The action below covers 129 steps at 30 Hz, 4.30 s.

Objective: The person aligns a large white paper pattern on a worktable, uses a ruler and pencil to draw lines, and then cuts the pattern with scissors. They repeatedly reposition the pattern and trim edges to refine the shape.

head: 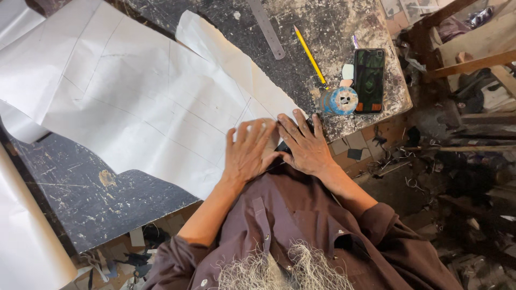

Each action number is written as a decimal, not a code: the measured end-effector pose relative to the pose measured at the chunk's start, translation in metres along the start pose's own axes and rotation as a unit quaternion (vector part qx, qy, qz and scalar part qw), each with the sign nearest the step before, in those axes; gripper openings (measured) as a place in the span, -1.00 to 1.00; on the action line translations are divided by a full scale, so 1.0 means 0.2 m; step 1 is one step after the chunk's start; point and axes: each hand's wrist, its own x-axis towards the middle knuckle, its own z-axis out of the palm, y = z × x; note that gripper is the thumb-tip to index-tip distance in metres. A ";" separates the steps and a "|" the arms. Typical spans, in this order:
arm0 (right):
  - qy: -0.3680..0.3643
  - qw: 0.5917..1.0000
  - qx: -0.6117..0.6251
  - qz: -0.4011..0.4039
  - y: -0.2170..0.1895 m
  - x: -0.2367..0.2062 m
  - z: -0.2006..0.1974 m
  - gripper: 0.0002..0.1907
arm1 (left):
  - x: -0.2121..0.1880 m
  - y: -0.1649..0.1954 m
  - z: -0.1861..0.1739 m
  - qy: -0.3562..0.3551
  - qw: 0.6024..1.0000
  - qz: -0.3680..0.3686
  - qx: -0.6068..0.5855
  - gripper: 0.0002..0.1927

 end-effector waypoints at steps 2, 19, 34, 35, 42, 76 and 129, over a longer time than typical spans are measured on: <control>0.002 1.000 -0.003 0.004 0.00 0.00 0.01 -0.21 | 0.04 0.00 0.05 0.055 0.998 0.038 0.018 -0.25; 0.046 0.999 0.011 -0.005 0.01 -0.03 0.03 -0.25 | -0.44 -0.26 0.07 -0.048 0.995 0.064 0.066 -0.37; 0.119 0.879 0.345 0.306 -0.13 -0.18 -0.02 -0.32 | -0.14 -0.66 -0.38 0.064 0.992 0.109 0.010 -0.69; 0.106 0.800 0.441 0.392 -0.17 -0.22 -0.02 -0.38 | 0.02 -0.68 -0.43 0.062 0.991 0.117 0.025 -0.69; 0.120 0.354 0.801 0.468 -0.29 -0.17 0.04 -0.43 | 0.71 -0.66 -0.59 -0.089 0.981 0.165 0.056 -0.45; 0.181 0.707 0.616 0.295 -0.25 0.90 -0.31 -0.24 | -0.23 -1.09 -0.77 0.089 0.897 -0.284 0.328 0.00; 0.209 0.899 0.306 0.234 -0.27 0.74 -0.21 -0.74 | 0.56 -1.10 -0.61 0.025 0.980 0.142 -0.140 -0.72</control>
